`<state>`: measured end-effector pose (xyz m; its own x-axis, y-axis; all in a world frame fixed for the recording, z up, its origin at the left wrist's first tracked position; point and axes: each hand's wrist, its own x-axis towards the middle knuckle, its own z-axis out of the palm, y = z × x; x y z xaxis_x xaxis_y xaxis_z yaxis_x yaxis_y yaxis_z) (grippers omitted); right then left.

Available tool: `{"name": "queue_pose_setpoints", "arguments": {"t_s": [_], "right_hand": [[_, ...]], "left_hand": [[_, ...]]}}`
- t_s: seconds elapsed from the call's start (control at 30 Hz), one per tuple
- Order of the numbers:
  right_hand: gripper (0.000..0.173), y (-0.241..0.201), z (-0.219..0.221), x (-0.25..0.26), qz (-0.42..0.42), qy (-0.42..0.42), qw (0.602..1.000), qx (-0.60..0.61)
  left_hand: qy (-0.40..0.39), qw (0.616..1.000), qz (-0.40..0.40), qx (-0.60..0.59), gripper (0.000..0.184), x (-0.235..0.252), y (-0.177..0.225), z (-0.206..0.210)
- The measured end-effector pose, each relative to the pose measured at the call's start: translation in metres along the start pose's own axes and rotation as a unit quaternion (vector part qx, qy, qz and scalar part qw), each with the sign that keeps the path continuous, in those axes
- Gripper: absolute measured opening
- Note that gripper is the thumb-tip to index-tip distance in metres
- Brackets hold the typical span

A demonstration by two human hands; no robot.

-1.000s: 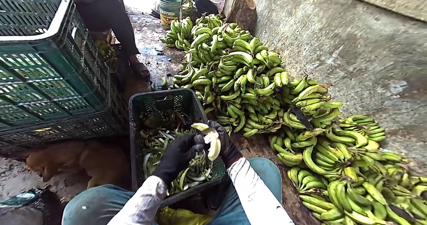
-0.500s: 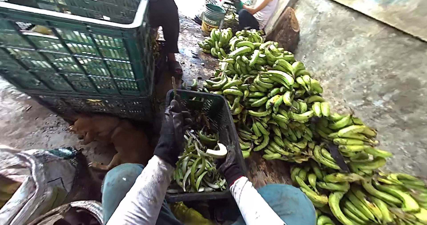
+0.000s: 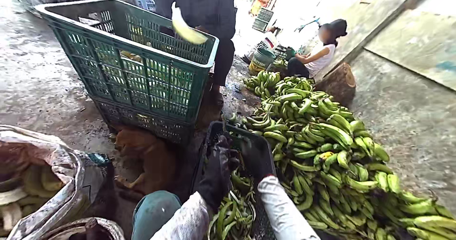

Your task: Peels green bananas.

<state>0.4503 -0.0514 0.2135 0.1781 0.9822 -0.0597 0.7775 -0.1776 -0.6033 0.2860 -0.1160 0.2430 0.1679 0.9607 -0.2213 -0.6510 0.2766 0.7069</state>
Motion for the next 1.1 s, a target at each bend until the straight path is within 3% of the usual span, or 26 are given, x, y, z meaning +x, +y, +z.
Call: {"name": "queue_pose_setpoints", "arguments": {"t_s": [0.1, 0.2, 0.47, 0.7, 0.83, 1.0, 1.1], "right_hand": [[0.048, 0.090, 0.058, -0.013, 0.119, -0.094, 0.986, -0.069], [0.054, 0.134, 0.085, -0.031, 0.179, -0.144, 0.962, -0.146], [0.065, 0.154, 0.101, -0.035, 0.195, -0.172, 0.938, -0.230], [0.051, 0.163, 0.086, -0.024, 0.156, -0.218, 0.915, -0.303], [0.045, 0.170, 0.074, -0.024, 0.134, -0.269, 0.926, -0.228], [0.043, 0.165, 0.045, -0.060, 0.066, -0.282, 0.957, -0.018], [0.046, 0.156, 0.037, -0.092, 0.079, -0.183, 0.951, 0.238]], "left_hand": [[-0.013, 1.000, -0.017, -0.003, 0.046, -0.008, 0.003, 0.003], [-0.026, 0.999, -0.034, -0.006, 0.045, -0.008, 0.002, 0.005], [-0.048, 0.997, -0.064, 0.008, 0.046, -0.005, -0.010, 0.010], [-0.055, 0.992, -0.096, 0.065, 0.048, -0.001, -0.019, 0.016], [-0.050, 0.986, -0.099, 0.125, 0.046, 0.004, -0.023, 0.018], [-0.050, 0.969, -0.091, 0.223, 0.049, 0.008, -0.027, 0.021], [-0.057, 0.938, -0.086, 0.330, 0.061, 0.015, -0.041, 0.012]]}}
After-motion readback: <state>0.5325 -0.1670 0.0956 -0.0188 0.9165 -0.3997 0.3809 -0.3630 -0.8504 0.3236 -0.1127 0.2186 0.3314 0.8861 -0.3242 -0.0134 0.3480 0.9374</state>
